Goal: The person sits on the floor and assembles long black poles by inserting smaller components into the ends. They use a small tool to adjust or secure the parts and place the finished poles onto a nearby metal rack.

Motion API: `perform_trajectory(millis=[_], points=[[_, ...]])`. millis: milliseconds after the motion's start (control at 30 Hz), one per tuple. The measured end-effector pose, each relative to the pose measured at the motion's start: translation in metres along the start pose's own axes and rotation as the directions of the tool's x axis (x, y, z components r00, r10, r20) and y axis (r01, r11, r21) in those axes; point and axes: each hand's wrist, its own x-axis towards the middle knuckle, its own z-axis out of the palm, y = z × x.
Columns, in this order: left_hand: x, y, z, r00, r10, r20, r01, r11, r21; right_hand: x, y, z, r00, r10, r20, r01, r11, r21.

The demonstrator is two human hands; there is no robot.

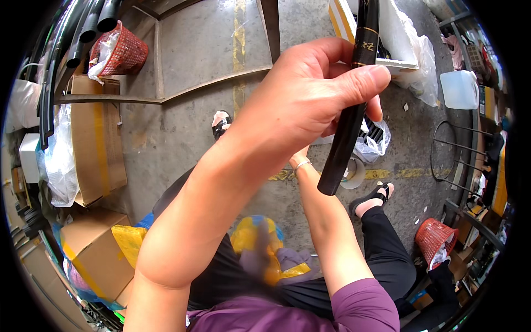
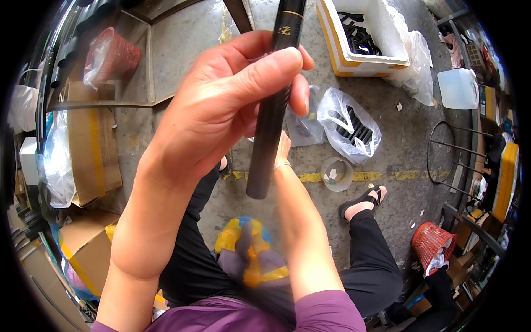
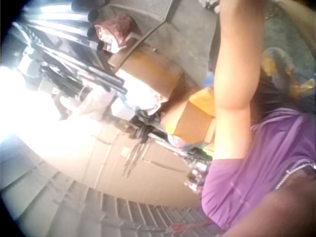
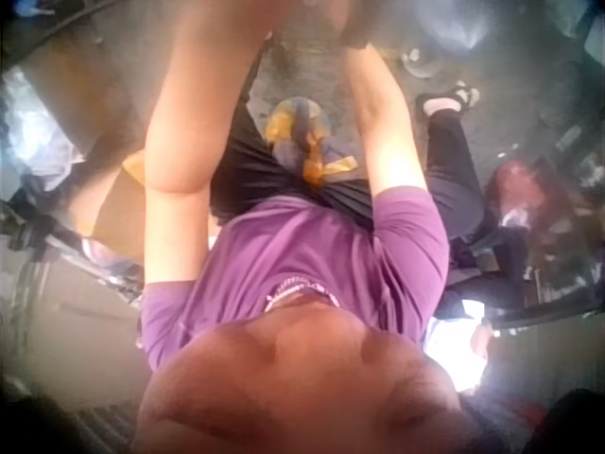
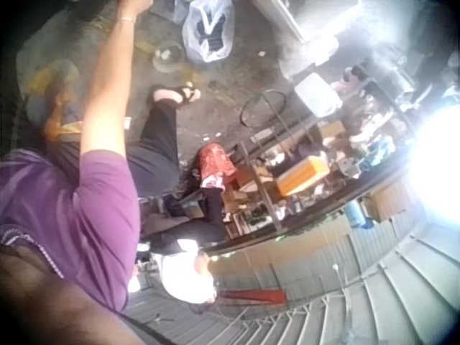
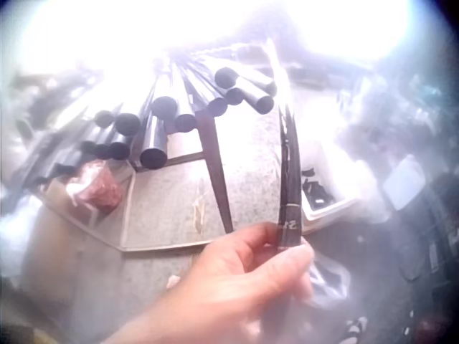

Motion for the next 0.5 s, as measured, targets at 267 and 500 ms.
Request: perform_trajectory(millis=[267,500], points=[[0.002,-0.003,0.000,1.000,0.014,-0.011,-0.014,1.000,-0.012,-0.008,-0.007,-0.008,0.999,-0.042,-0.026,0.040,0.997,-0.061],[-0.004,0.005,-0.003,1.000,0.013,-0.023,-0.012,1.000,0.025,-0.005,0.022,-0.007,0.996,-0.049,-0.069,0.038,0.987,-0.158]])
